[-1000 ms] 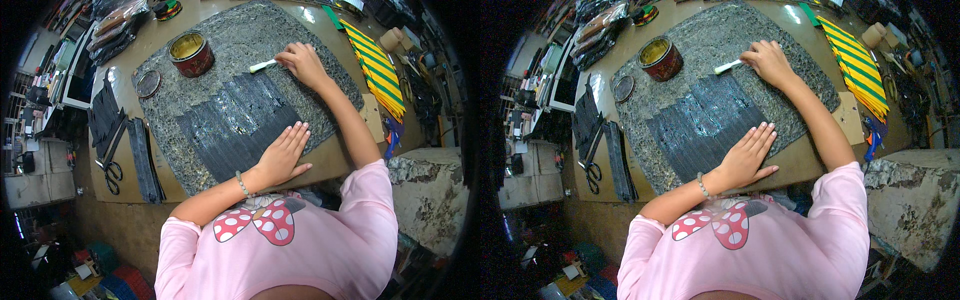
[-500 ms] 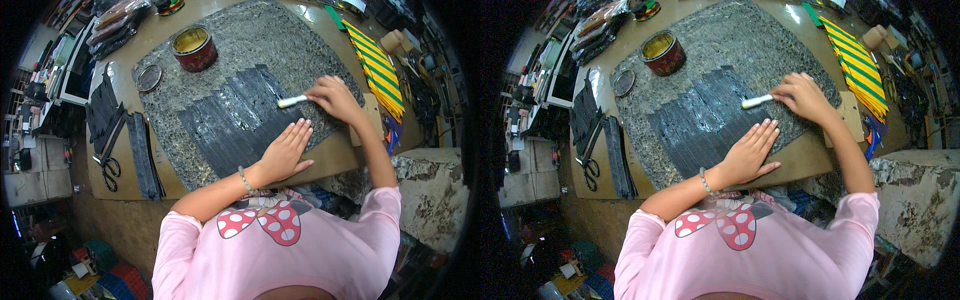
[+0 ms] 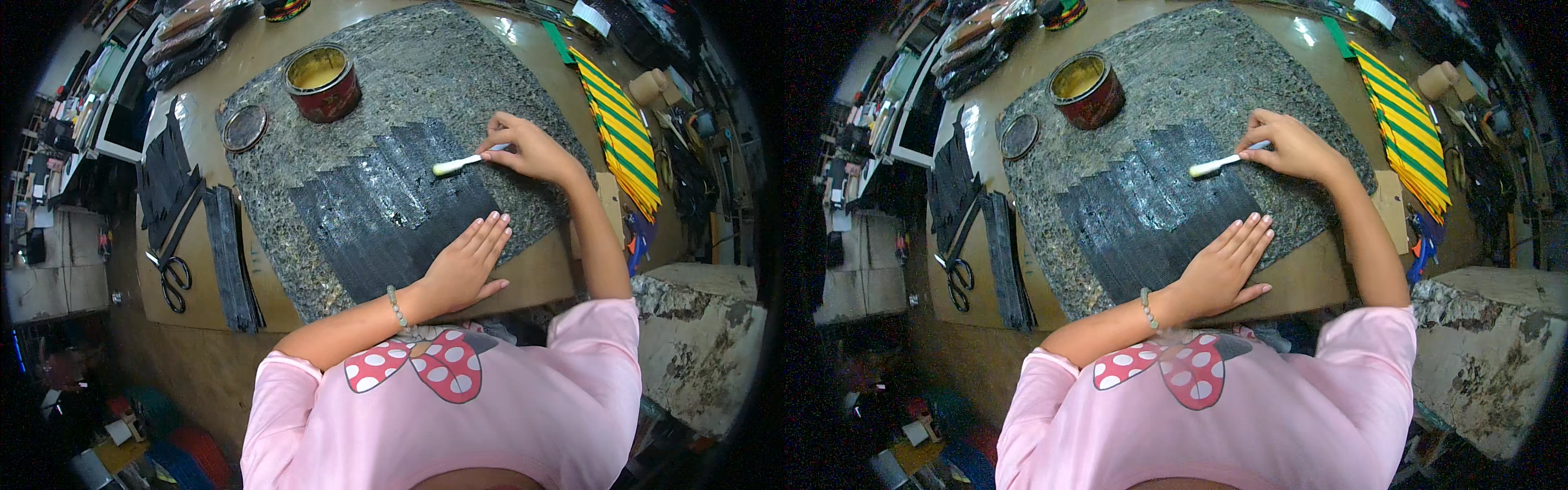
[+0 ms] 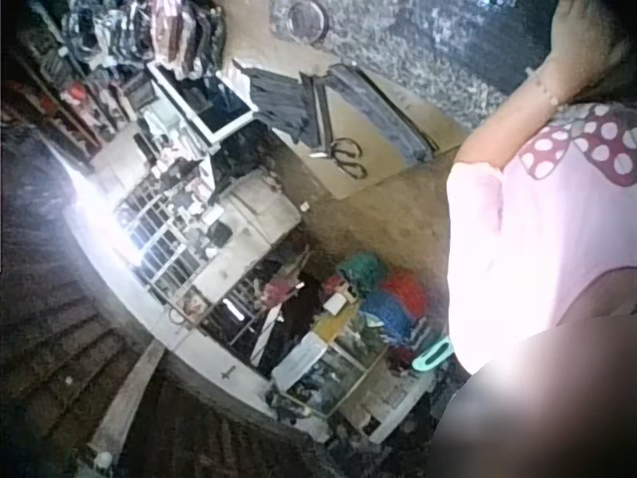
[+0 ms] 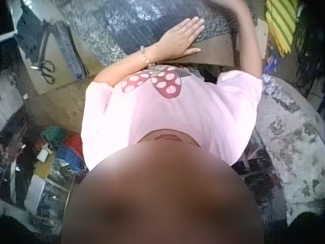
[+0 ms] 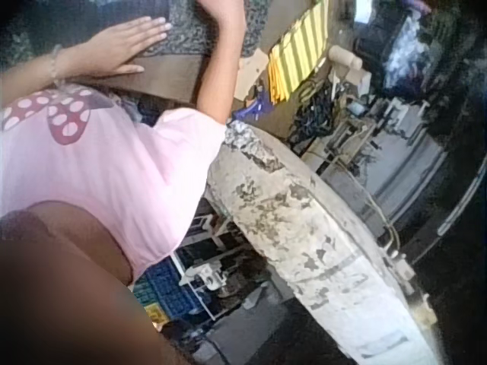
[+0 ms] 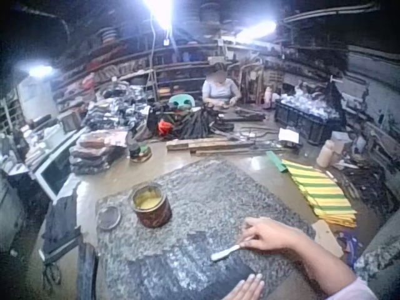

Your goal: The person applies a yellow adhesive to a dark fabric piece on a workbench using a brush. They then pick up and place additional dark fabric strips onto the adhesive-covered area, pressing them down to assemble the parts.

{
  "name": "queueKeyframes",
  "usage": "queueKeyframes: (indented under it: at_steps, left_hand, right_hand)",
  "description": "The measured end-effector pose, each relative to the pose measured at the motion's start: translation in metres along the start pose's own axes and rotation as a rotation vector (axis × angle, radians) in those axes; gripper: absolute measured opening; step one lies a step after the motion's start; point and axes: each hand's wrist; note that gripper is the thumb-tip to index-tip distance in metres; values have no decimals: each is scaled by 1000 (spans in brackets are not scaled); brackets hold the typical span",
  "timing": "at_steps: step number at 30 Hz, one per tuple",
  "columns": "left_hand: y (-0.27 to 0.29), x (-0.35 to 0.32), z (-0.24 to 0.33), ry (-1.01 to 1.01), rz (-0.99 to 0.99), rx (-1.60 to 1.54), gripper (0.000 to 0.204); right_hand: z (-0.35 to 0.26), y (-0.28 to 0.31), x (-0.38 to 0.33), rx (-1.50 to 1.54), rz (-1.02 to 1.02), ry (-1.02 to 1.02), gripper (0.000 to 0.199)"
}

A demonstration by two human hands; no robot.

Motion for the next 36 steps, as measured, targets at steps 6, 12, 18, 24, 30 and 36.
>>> queueKeyframes:
  at_steps: [6, 12, 18, 24, 30, 36]
  left_hand:
    - [-1, -1, 0, -2, -1, 8, 75]
    - [-12, -2, -3, -27, 26, -18, 76]
    - [-12, -2, 3, -58, -2, -23, 82]
    - [24, -56, 12, -80, -98, -39, 72]
    - [37, -153, 9, 92, -77, 9, 66]
    - [20, -167, 13, 147, -69, 196, 54]
  right_hand:
    - [4, -7, 67, -325, 245, -50, 13]
    - [-27, 41, 138, -411, 687, -9, 11]
    - [-120, 48, 214, -689, 157, -139, 18]
    - [-148, 49, 246, -808, -179, -264, 25]
    - [-89, 81, 206, 75, 7, -108, 25]
    - [-116, -4, 141, 911, -178, 6, 25]
Point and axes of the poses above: each hand's wrist, its own x-axis towards the middle knuckle, its own y-axis out of the back of the hand, z = x × y, and after that the axes turned 14 degrees about -z, right-handed
